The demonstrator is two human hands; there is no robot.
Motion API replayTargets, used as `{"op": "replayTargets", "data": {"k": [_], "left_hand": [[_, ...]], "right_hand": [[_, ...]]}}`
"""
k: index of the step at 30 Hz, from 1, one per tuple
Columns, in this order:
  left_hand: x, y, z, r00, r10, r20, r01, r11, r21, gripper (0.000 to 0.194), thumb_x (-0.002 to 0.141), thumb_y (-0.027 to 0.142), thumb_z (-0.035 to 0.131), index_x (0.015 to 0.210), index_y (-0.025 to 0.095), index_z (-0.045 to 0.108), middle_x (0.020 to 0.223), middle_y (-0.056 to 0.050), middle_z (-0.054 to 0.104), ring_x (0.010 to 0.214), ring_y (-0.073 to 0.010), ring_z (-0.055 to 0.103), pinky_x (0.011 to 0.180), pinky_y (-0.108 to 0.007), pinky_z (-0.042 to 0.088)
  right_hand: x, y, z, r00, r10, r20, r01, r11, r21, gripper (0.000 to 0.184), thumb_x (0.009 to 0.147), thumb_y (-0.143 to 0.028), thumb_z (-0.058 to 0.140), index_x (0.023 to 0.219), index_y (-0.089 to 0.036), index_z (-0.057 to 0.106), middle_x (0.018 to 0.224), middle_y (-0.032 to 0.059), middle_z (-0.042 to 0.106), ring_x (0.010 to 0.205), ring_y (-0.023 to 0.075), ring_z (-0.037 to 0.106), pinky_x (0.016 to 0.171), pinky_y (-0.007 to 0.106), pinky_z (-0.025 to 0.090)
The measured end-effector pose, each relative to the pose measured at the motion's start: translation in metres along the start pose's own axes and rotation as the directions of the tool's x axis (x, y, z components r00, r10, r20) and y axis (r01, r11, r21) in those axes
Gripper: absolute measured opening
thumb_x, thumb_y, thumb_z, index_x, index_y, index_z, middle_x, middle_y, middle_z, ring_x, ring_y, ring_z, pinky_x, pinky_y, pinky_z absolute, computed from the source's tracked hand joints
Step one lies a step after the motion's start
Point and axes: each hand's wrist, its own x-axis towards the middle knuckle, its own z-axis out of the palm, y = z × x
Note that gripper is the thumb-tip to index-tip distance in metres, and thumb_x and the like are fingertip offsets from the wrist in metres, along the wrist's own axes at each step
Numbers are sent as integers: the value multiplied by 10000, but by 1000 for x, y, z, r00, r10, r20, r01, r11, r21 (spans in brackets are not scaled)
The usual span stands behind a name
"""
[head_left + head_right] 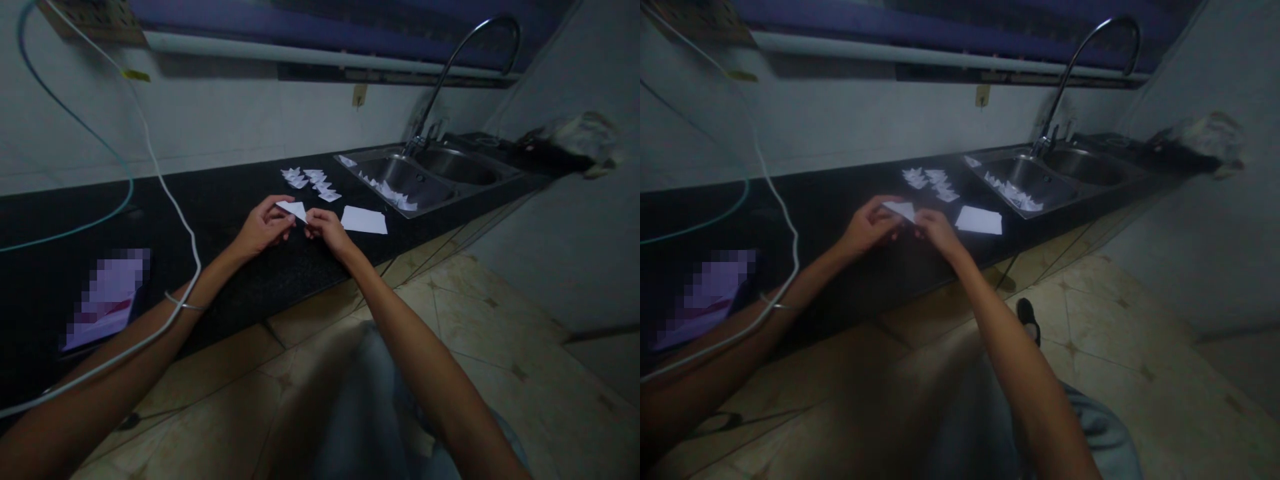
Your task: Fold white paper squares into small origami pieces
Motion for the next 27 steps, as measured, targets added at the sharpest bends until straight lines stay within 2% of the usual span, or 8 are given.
{"op": "replayTargets", "data": {"k": [7,11,14,20,27], "left_hand": [[0,-3,1,997,72,1,-72,995,62,356,854,391,726,1075,192,532,749,10,645,525,-71,589,404,-138,367],[3,-6,-1,998,58,-3,-58,997,47,396,827,451,756,1017,183,534,735,10,645,512,-67,581,408,-146,380],[3,-6,-1,999,49,8,-50,998,49,422,802,488,775,974,173,554,721,0,656,517,-74,591,438,-160,423],[1,-2,-3,999,-28,39,26,998,61,431,787,528,779,924,170,582,660,3,646,482,-77,571,401,-157,388],[1,-3,-3,998,-10,55,7,999,53,418,788,525,776,885,162,594,658,4,632,505,-78,572,454,-173,448]], "right_hand": [[-6,-2,5,992,-80,102,98,978,-184,186,895,-282,545,733,-190,545,665,-31,521,630,116,484,612,247,378],[-9,-3,8,990,-136,29,139,953,-268,174,893,-370,612,881,-208,550,774,-18,537,690,127,489,617,251,393],[-11,-4,8,983,-184,-12,175,952,-253,257,857,-418,667,962,-227,532,791,-29,520,690,122,482,612,245,400],[-16,-12,10,984,-135,120,151,979,-140,349,826,-502,687,966,-209,561,790,-9,628,703,124,573,626,249,425],[-13,-10,8,989,-96,114,108,989,-105,281,788,-408,719,906,-192,585,758,-9,651,702,127,595,635,250,449]]}}
